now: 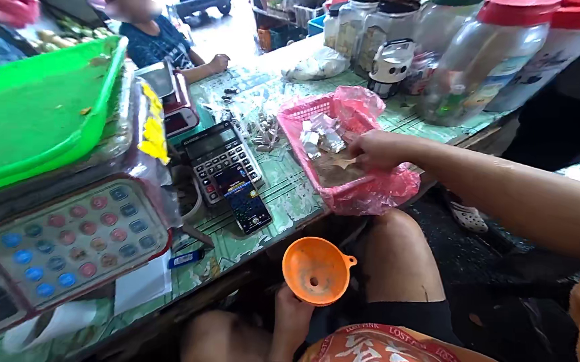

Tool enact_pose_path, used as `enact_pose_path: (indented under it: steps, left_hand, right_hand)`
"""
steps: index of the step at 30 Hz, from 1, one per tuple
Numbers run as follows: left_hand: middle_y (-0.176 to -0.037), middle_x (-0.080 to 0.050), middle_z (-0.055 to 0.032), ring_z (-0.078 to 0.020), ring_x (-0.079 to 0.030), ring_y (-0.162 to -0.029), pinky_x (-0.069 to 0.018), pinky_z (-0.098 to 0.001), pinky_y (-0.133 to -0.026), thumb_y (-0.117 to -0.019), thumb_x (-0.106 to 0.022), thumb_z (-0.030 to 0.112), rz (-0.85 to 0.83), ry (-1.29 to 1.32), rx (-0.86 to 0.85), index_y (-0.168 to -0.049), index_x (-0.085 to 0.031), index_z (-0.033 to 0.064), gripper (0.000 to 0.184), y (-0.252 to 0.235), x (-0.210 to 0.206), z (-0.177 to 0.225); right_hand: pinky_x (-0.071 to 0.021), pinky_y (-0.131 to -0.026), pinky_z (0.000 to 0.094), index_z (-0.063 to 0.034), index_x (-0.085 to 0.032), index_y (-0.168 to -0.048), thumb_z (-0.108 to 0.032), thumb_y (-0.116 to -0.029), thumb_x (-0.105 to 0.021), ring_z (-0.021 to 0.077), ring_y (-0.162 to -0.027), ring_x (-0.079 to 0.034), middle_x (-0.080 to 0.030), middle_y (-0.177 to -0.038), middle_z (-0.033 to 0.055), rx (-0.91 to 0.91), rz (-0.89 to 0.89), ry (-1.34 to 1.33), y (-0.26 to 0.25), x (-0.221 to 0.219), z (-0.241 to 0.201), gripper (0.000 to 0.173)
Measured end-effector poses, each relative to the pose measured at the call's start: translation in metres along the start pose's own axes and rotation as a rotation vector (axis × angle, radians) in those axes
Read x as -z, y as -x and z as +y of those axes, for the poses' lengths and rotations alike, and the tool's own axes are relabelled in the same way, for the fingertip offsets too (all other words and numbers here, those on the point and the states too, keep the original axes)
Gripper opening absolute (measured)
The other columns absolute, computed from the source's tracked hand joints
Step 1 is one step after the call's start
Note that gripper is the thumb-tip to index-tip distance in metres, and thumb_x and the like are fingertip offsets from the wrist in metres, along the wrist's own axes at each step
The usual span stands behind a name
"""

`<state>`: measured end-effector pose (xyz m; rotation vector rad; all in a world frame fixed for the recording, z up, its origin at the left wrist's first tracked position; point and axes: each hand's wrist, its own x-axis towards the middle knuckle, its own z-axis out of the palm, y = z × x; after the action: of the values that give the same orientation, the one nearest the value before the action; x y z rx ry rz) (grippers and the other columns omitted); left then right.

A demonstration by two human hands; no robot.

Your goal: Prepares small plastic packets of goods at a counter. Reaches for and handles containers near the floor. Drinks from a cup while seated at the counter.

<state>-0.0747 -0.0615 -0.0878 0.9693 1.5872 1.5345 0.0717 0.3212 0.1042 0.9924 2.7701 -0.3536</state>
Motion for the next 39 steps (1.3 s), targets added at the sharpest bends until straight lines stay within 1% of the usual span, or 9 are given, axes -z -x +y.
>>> enact_pose_path:
  steps: [3, 8, 13, 16, 20, 26, 34, 36, 39]
  left_hand:
    - [-0.104, -0.076, -0.003, -0.0104, -0.072, -0.101, -0.0609, -0.0304, -0.093, -0.0753, -0.086, 0.011, -0.004, -0.042, -0.043, -0.103, -0.076, 0.0045, 0.03, 0.0, 0.001, 0.002]
    - [-0.106, -0.075, -0.0044, -0.0122, -0.071, -0.102, -0.0609, -0.0319, -0.093, -0.078, -0.085, 0.011, -0.001, -0.01, -0.067, -0.103, -0.077, 0.0046, 0.027, 0.002, -0.002, 0.001]
    - [-0.109, -0.075, -0.0047, -0.0125, -0.072, -0.103, -0.0609, -0.0324, -0.094, -0.0795, -0.084, 0.009, 0.006, -0.008, -0.079, -0.105, -0.077, 0.0038, 0.027, 0.004, -0.004, 0.002]
    - [-0.109, -0.075, -0.0043, -0.0118, -0.071, -0.104, -0.0612, -0.0324, -0.094, -0.0789, -0.084, 0.007, 0.018, -0.025, -0.075, -0.106, -0.077, 0.0047, 0.028, 0.004, -0.005, 0.003]
    - [-0.11, -0.075, -0.0044, -0.0131, -0.071, -0.105, -0.0612, -0.033, -0.094, -0.0775, -0.086, 0.008, 0.05, -0.01, -0.074, -0.104, -0.078, 0.0055, 0.028, 0.004, -0.006, 0.003]
    - [-0.11, -0.075, -0.0067, -0.0156, -0.072, -0.104, -0.0619, -0.0336, -0.093, -0.074, -0.088, 0.006, 0.133, 0.018, -0.1, -0.103, -0.078, 0.0044, 0.031, -0.001, -0.009, 0.016]
    - [-0.108, -0.074, -0.0016, -0.0073, -0.071, -0.103, -0.0615, -0.0254, -0.092, -0.0778, -0.082, 0.005, 0.202, -0.251, -0.309, -0.103, -0.079, 0.0069, 0.025, -0.033, -0.018, 0.059]
    - [-0.106, -0.074, -0.0001, -0.0059, -0.07, -0.102, -0.061, -0.0243, -0.091, -0.0781, -0.083, 0.008, 0.206, -0.304, -0.343, -0.102, -0.079, 0.0087, 0.024, -0.047, -0.022, 0.067]
    - [-0.104, -0.074, 0.0011, -0.0053, -0.07, -0.1, -0.0603, -0.0241, -0.09, -0.0808, -0.084, 0.012, 0.2, -0.36, -0.369, -0.101, -0.079, 0.0106, 0.021, -0.064, -0.029, 0.076]
  right_hand:
    - [-0.0529, -0.087, 0.064, -0.0113, -0.075, -0.1, -0.012, -0.0966, -0.064, 0.0353, -0.098, -0.069, -0.073, -0.096, 0.0129, -0.013, 0.059, -0.049, -0.013, -0.004, 0.001, 0.012]
    - [-0.0563, -0.08, 0.0555, -0.0132, -0.078, -0.098, -0.009, -0.0979, -0.065, 0.0246, -0.083, -0.071, -0.073, -0.086, 0.0058, 0.155, -0.019, -0.143, -0.013, -0.009, -0.004, 0.013]
    - [-0.0533, -0.086, 0.0631, -0.0144, -0.078, -0.1, -0.012, -0.1002, -0.061, 0.0331, -0.094, -0.071, -0.074, -0.092, 0.0105, 0.045, 0.045, 0.019, -0.007, 0.003, 0.02, 0.017]
    - [-0.0531, -0.088, 0.0597, -0.0141, -0.079, -0.101, -0.012, -0.1009, -0.061, 0.0302, -0.095, -0.07, -0.075, -0.094, 0.0087, 0.05, -0.026, -0.011, -0.002, 0.003, 0.009, 0.018]
    - [-0.0563, -0.079, 0.0528, -0.0148, -0.081, -0.094, -0.009, -0.0986, -0.065, 0.0214, -0.081, -0.07, -0.074, -0.083, 0.0036, 0.174, -0.101, -0.158, -0.005, -0.009, 0.002, 0.017]
    - [-0.0563, -0.067, 0.042, -0.0085, -0.079, -0.096, -0.005, -0.101, -0.061, 0.0178, -0.067, -0.066, -0.071, -0.077, 0.0052, 0.125, -0.178, -0.329, -0.002, -0.003, -0.013, 0.018]
    - [-0.0561, -0.076, 0.042, -0.0062, -0.078, -0.102, -0.006, -0.1029, -0.058, 0.0174, -0.077, -0.067, -0.073, -0.087, 0.0064, 0.16, -0.065, -0.396, 0.01, 0.026, -0.006, 0.02]
    - [-0.054, -0.067, 0.0381, -0.0079, -0.079, -0.1, -0.007, -0.1029, -0.058, 0.0149, -0.069, -0.064, -0.072, -0.082, 0.0044, 0.157, -0.023, -0.413, 0.013, 0.03, 0.0, 0.02]
    - [-0.0516, -0.064, 0.038, -0.0079, -0.078, -0.097, -0.006, -0.1037, -0.056, 0.0148, -0.064, -0.059, -0.068, -0.077, 0.0042, 0.142, -0.007, -0.422, 0.018, 0.037, -0.002, 0.023]
